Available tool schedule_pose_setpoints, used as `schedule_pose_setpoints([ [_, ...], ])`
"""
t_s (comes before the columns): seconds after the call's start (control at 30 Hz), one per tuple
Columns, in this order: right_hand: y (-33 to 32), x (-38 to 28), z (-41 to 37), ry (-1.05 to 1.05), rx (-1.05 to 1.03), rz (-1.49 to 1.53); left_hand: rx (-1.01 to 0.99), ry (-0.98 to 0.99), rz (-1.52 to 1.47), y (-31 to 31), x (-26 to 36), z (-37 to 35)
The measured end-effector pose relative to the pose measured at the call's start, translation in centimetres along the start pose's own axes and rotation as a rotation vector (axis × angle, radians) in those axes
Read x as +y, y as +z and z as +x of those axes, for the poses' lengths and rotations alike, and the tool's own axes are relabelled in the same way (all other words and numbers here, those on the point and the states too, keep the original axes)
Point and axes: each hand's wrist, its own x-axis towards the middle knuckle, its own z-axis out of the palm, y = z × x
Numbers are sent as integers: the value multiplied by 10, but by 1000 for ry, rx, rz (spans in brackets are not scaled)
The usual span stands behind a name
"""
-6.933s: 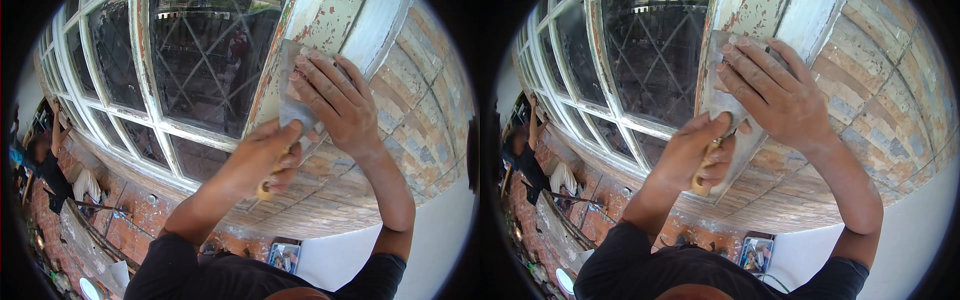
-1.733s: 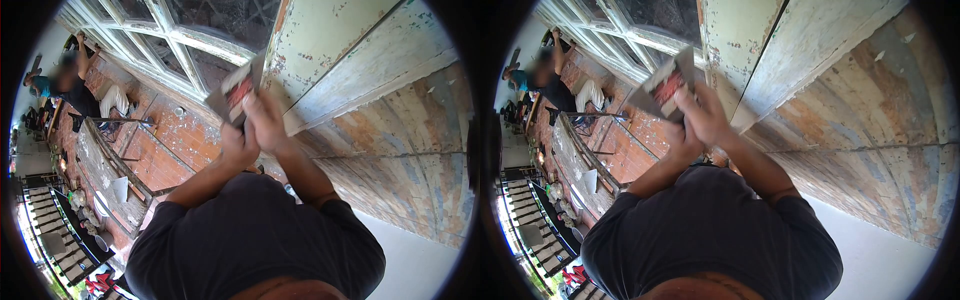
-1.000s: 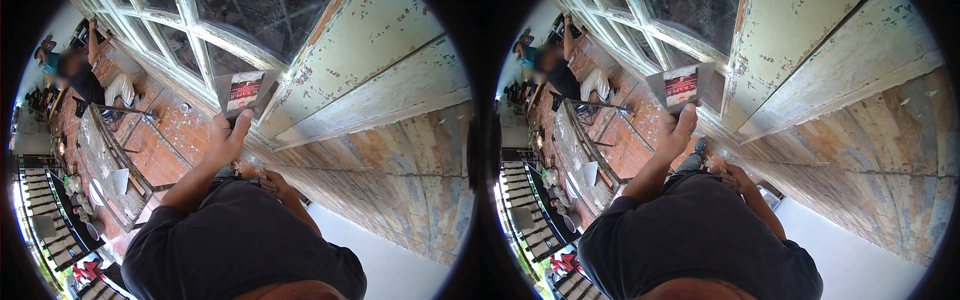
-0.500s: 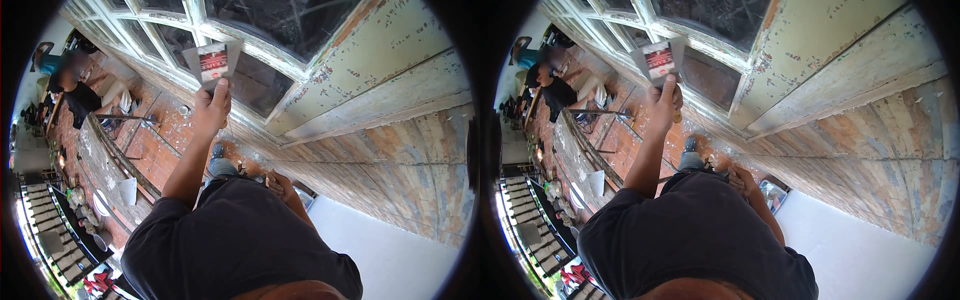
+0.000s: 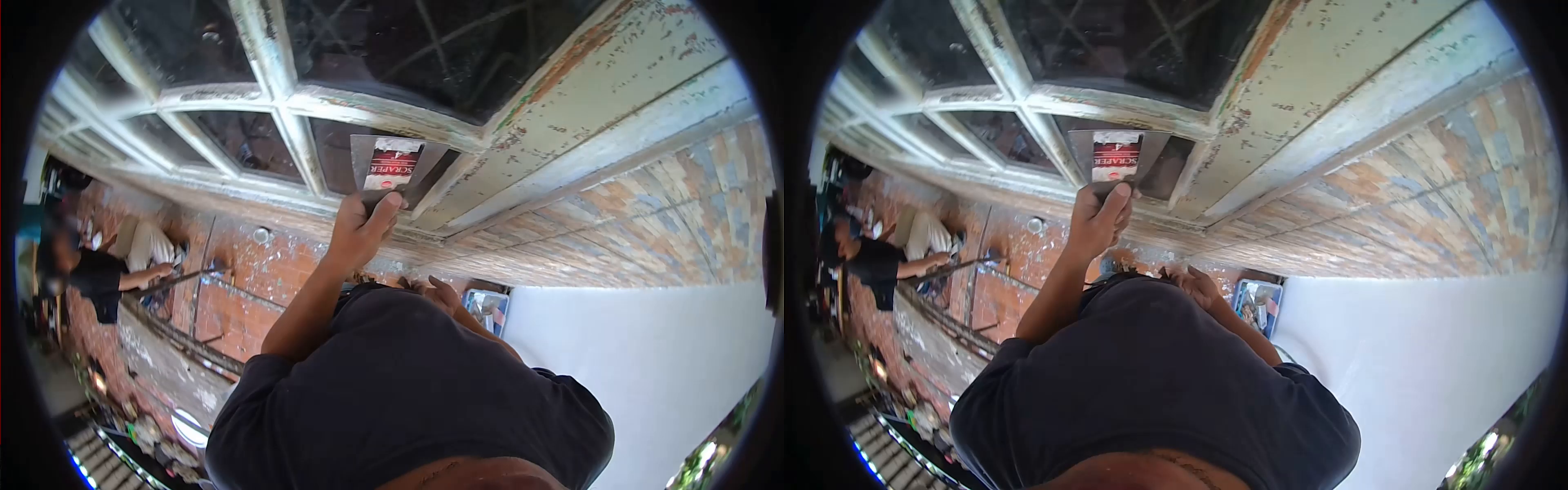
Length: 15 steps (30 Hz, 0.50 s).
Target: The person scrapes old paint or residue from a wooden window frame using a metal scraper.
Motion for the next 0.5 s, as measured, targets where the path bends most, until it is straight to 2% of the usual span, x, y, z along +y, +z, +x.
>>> schedule_pose_setpoints([
  [0.03, -14, -5, -4, -131, 171, 22, 11, -22, -63, -1, 5, 0],
  [0.07, -32, -10, -9, -72, -9, 174, -26, 10, 0, -2, 6, 1],
  [0.1, -32, -7, -12, -89, -13, 184, -43, 2, -5, -2, 8, 3],
  [0.17, -20, 0, -15, -211, 186, 82, -73, 125, 99, 2, 14, 9],
  [0.2, -16, 4, -14, -224, 181, 86, -87, 125, 94, 6, 18, 12],
  [0.27, -5, 11, -9, -530, 611, -151, -58, 178, -16, 14, 27, 20],
  [0.3, 7, 17, -13, -545, 603, -151, -71, 185, -20, 14, 32, 20],
  [0.37, 45, 31, -25, -788, 869, -1017, -262, -36, -89, 12, 40, 20],
  [0.4, 62, 29, -32, -909, 781, -1313, -340, -20, -190, 14, 33, 23],
  [0.43, 77, 21, -36, -973, 688, -1402, -347, -15, -192, 18, 27, 23],
  [0.5, 149, 40, -49, -1153, 401, -1462, -415, -98, -111, 27, 19, 22],
])
